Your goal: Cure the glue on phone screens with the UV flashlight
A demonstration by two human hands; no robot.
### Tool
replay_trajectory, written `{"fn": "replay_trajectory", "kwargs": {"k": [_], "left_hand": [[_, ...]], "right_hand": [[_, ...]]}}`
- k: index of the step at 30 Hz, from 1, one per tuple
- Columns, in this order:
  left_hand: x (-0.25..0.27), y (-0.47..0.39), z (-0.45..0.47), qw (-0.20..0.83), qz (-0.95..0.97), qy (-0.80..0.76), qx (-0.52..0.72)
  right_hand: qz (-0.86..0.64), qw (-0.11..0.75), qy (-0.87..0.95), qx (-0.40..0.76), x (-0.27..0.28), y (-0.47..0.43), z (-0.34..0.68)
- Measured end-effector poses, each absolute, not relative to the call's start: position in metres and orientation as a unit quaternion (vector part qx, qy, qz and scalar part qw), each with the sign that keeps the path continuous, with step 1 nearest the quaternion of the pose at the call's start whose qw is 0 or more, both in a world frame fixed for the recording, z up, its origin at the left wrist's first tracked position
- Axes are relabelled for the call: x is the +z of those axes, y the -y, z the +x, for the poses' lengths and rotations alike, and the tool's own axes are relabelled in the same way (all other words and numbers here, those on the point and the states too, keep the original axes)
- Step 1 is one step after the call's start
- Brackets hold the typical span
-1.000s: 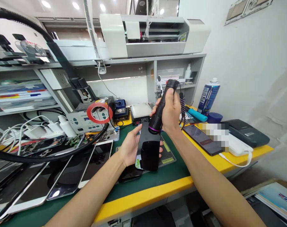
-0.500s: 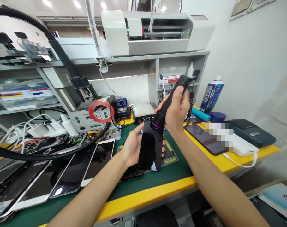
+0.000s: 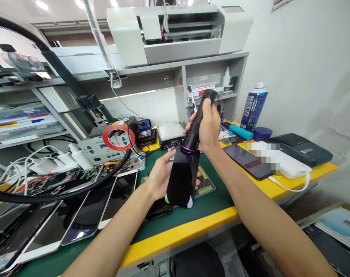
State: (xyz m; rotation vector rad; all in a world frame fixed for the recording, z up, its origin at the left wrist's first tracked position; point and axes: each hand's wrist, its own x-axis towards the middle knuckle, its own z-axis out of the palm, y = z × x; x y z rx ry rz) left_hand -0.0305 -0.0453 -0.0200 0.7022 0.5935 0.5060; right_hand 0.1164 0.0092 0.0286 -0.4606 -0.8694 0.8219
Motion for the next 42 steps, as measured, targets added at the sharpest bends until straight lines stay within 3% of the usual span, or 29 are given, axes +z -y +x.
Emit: {"fn": "replay_trajectory", "kwargs": {"k": [6, 27, 42], "left_hand": [[-0.021, 0.042, -0.030, 0.871, 0.337, -0.277, 0.226], [-0.026, 0.041, -0.032, 0.898, 0.303, -0.209, 0.243], [-0.025, 0.036, -0.040, 0.865, 0.270, -0.187, 0.380]], "right_hand": [[-0.188, 0.776, 0.390, 0.460, 0.027, -0.010, 0.121], [-0.152, 0.772, 0.439, 0.433, 0.019, -0.004, 0.105], [-0.120, 0.725, 0.516, 0.439, 0.015, 0.029, 0.078]]}}
